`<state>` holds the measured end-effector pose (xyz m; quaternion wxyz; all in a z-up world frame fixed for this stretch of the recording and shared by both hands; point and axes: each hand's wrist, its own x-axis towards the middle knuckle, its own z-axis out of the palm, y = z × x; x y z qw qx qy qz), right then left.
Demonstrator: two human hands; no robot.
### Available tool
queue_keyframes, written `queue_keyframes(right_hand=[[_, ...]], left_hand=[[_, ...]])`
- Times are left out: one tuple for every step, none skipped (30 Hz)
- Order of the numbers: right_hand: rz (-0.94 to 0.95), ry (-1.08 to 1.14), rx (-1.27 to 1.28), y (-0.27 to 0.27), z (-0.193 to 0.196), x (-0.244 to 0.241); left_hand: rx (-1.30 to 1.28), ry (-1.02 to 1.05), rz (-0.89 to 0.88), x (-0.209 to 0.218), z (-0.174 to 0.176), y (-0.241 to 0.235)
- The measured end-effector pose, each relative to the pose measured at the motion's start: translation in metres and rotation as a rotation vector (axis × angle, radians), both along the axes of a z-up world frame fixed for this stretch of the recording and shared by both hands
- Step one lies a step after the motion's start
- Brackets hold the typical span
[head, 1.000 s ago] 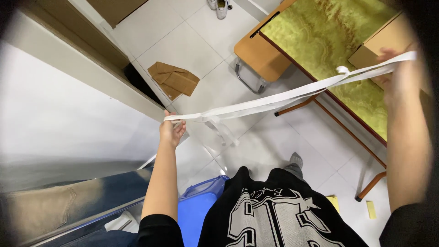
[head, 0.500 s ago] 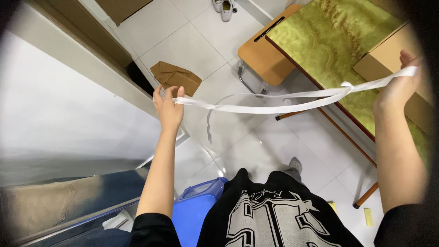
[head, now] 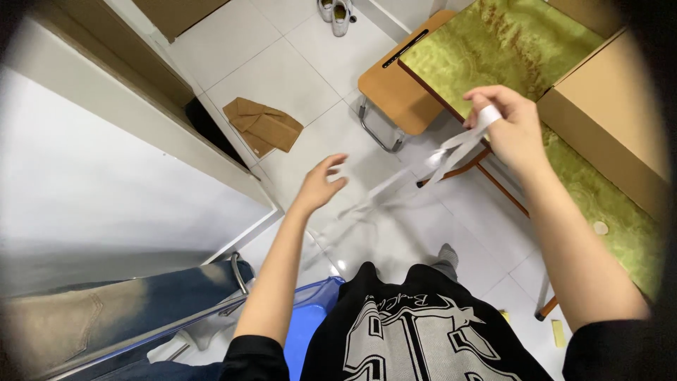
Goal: Packing a black garment into a plastic sleeve and then into a cardboard box
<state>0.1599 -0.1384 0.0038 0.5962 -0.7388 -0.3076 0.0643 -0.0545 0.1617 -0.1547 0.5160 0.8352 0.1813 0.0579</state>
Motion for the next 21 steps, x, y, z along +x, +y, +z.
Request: queue_keyframes(right_hand=[[0.004, 0.002, -0.003, 0.007, 0.006, -0.01], [0.043, 0.036, 0.006, 0.015, 0.012, -0.02], [0.083, 0.068, 0.019, 0.024, 0.019, -0.029], [0.087, 0.067, 0.019, 0.026, 0.027, -0.032], [0.132, 0.07, 0.032, 0.028, 0.033, -0.037], [0.176, 0.073, 0.044, 0.029, 0.04, -0.041], [0.174, 0.073, 0.045, 0.029, 0.036, -0.036], [0.146, 0.055, 0.054, 0.028, 0.033, -0.031], [0.114, 0.042, 0.057, 0.024, 0.028, -0.027], [0.107, 0.046, 0.054, 0.02, 0.036, -0.03], [0.059, 0.063, -0.028, 0.017, 0.043, -0.032], [0.011, 0.081, -0.111, 0.014, 0.051, -0.034], [0.003, 0.083, -0.113, 0.009, 0.052, -0.032], [-0.011, 0.061, -0.121, 0.003, 0.053, -0.029], [-0.02, 0.037, -0.123, 0.002, 0.055, -0.024], [-0.022, 0.036, -0.119, -0.002, 0.054, -0.014], [-0.039, 0.002, -0.1, -0.01, 0.052, -0.007], [-0.056, -0.031, -0.08, -0.017, 0.049, 0.0], [-0.057, -0.026, -0.085, -0.02, 0.05, 0.002], [-0.051, -0.055, -0.098, -0.023, 0.051, 0.005], [-0.041, -0.083, -0.109, -0.024, 0.052, 0.009]], left_hand=[[-0.003, 0.002, 0.004, 0.01, 0.038, -0.027], [-0.113, -0.094, -0.086, 0.019, 0.077, -0.054], [-0.219, -0.194, -0.174, 0.03, 0.116, -0.079], [-0.217, -0.195, -0.17, 0.037, 0.124, -0.089], [-0.213, -0.258, -0.224, 0.044, 0.132, -0.099], [-0.208, -0.32, -0.279, 0.051, 0.14, -0.109], [-0.207, -0.32, -0.282, 0.057, 0.133, -0.11], [-0.298, -0.286, -0.324, 0.063, 0.127, -0.11], [-0.395, -0.247, -0.369, 0.067, 0.119, -0.114], [-0.4, -0.242, -0.374, 0.065, 0.124, -0.116], [-0.412, -0.169, -0.416, 0.065, 0.13, -0.118], [-0.424, -0.096, -0.458, 0.065, 0.136, -0.119], [-0.427, -0.093, -0.465, 0.061, 0.132, -0.119], [-0.437, -0.059, -0.466, 0.058, 0.129, -0.118], [-0.44, -0.026, -0.463, 0.057, 0.127, -0.114], [-0.436, -0.025, -0.465, 0.057, 0.131, -0.108], [-0.457, -0.028, -0.474, 0.053, 0.132, -0.106], [-0.477, -0.031, -0.483, 0.049, 0.133, -0.104], [-0.483, -0.027, -0.483, 0.05, 0.136, -0.104], [-0.514, -0.067, -0.471, 0.051, 0.14, -0.103], [-0.544, -0.106, -0.455, 0.053, 0.143, -0.102]])
